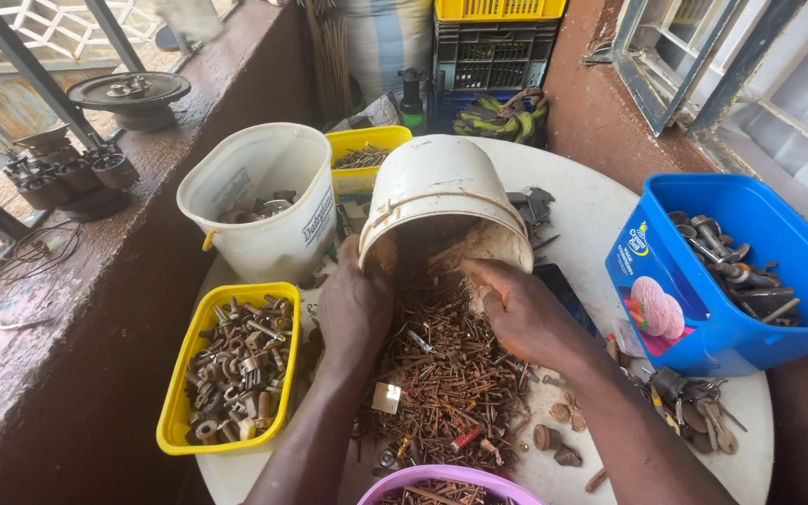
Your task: Sorting through a pile of nails, screws, and other small metal hardware on a table and placing them into containers.
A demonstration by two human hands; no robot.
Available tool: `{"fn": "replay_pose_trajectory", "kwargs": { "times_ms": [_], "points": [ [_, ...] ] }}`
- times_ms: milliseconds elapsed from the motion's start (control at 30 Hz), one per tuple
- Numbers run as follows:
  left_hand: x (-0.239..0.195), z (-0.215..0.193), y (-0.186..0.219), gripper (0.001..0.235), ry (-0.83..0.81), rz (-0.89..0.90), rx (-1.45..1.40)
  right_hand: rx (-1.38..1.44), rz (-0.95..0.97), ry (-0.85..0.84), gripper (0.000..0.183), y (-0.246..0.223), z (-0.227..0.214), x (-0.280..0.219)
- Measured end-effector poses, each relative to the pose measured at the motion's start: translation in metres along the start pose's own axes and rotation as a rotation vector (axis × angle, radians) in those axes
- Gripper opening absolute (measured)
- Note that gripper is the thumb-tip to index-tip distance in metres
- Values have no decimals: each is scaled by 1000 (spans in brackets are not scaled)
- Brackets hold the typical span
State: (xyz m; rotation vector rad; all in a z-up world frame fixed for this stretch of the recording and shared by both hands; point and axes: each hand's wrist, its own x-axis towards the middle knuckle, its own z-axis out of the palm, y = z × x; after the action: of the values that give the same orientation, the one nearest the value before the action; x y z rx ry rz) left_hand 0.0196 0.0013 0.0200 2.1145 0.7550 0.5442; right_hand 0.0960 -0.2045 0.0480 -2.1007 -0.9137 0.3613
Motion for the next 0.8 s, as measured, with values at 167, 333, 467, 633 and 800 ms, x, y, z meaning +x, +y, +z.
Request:
{"fn": "replay_pose_trajectory", "kwargs": {
  "times_ms": [167,333,467,633,800],
  "points": [
    [7,15,-17,39,60,25,-90,5,-5,11,55,6,2,1],
    [5,8,-19,38,5,-63,-196,42,-66,-21,53,17,9,3],
    [11,11,-31,41,0,-71,-216,60,-24,-93,49,11,12,-1],
    [16,11,-37,46,-27,14,-258,-8,-75,-191,63,-19,6,-15],
    [17,10,-39,47,-36,15,-265,-106,-49,-309,79,-28,11,-15]
  ]
}}
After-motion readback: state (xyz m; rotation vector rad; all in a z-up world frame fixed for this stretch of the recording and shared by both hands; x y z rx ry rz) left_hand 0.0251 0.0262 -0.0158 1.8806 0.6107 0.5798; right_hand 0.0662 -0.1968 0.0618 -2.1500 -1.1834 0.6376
